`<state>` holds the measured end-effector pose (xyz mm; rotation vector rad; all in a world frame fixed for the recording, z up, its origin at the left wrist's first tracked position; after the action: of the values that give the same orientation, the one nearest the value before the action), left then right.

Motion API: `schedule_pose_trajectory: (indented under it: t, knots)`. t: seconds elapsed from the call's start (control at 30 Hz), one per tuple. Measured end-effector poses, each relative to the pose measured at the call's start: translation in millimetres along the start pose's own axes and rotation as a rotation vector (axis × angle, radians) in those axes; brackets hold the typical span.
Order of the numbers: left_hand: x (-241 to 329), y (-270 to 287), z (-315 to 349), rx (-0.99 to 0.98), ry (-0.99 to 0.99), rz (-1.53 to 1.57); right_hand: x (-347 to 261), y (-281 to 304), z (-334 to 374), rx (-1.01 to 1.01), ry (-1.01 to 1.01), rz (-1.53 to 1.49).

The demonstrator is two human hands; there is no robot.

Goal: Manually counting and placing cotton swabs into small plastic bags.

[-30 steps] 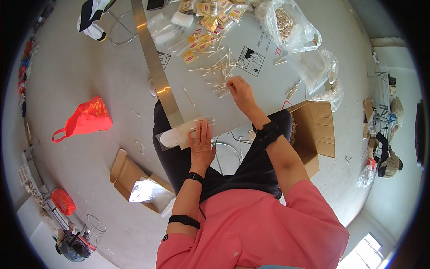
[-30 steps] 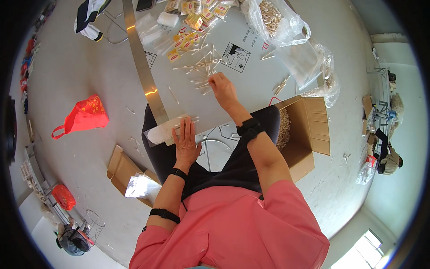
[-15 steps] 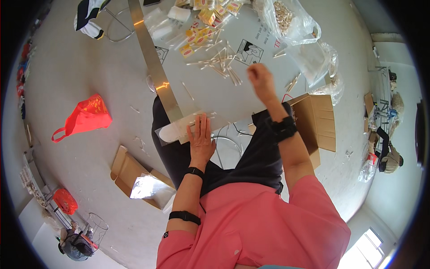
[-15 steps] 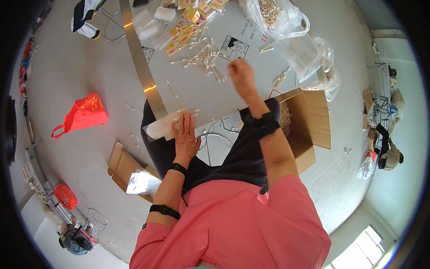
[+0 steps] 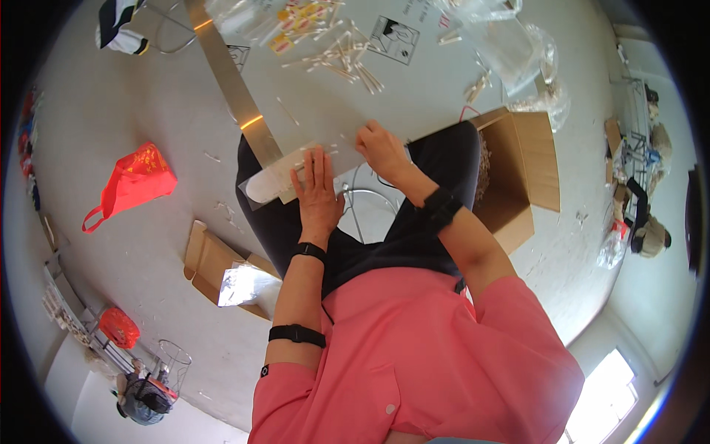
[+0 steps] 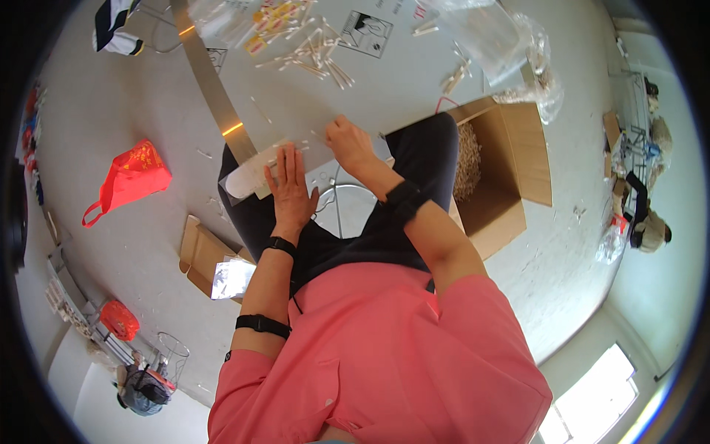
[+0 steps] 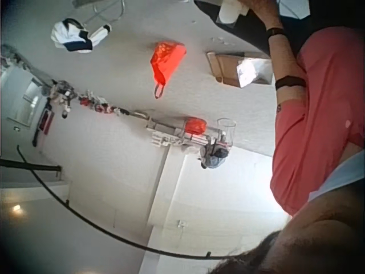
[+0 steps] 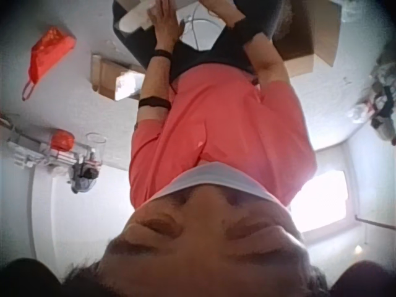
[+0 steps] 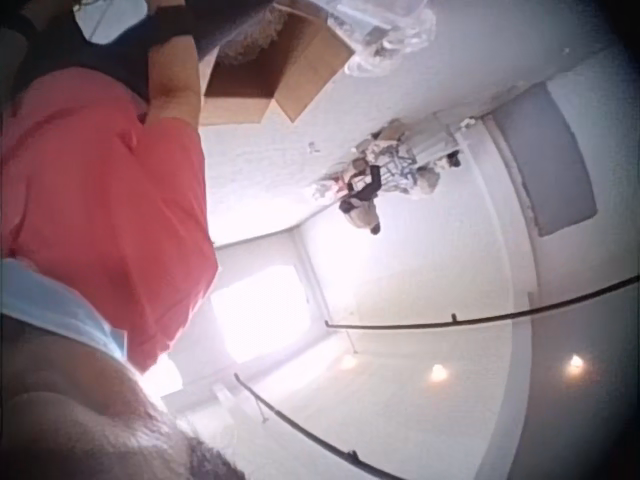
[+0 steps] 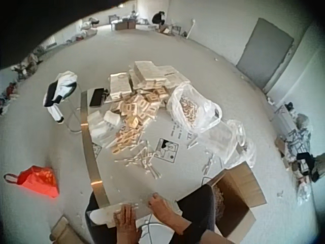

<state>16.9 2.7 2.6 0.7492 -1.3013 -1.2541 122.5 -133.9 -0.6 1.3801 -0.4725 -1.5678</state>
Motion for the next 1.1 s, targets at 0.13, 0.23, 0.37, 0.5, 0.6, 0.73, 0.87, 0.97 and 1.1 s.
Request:
schedule_pose_trajectory:
  t: [0.13,0.23,0.37,0.5,0.6,0.73,0.87,0.97,1.1]
  knots:
    - [-1.2,1.4,1.5,0.002,-0.014,0.019,14.9,8.8,-17.9,0.081,-0.096,0.117]
    - [-4.5,1.9,4.2,0.029,-0.012,-0.021,14.6,26.6,-40.2,0.131,-0.125,0.148]
    - [-2.6,2.0,2.7,0.020,-0.030,-0.016,23.6,49.1,-58.5,0.221,-0.153,0.059]
    - [-0.4,4.6,2.4,0.010,-0.027,-0.015,23.5,60.8,-61.4,0.234,-0.105,-0.318]
    - [-0.5,3.6,2.0,0.008,-0.026,-0.022,17.6,63.1,-69.6,0.261,-0.166,-0.579]
    - [-3.1,2.1,2.4,-0.032,0.003,-0.044,30.5,52.5,-45.3,0.329,-0.235,-0.852]
    - [0.0,6.6,-3.0,-0.011,-0.010,-0.054,63.2,28.1,17.2,0.283,-0.359,-0.942]
    - [5.5,4.3,-4.9,0.025,-0.061,-0.012,85.9,20.1,51.6,0.322,-0.418,-0.913]
    - [-6.8,2.0,4.5,-0.011,-0.010,0.009,107.2,42.9,51.8,0.468,-0.468,-0.970]
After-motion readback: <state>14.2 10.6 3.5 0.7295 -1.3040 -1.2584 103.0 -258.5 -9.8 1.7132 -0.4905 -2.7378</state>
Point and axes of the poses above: each hand's wrist, its own z-axis away from the middle knuckle, its own y-axis out of the back of the hand, x = y × z, the point moved 4 cm from there along -z, towards the middle knuckle, and after that the axes turned 8 degrees about -y, right-handed, at the moved point
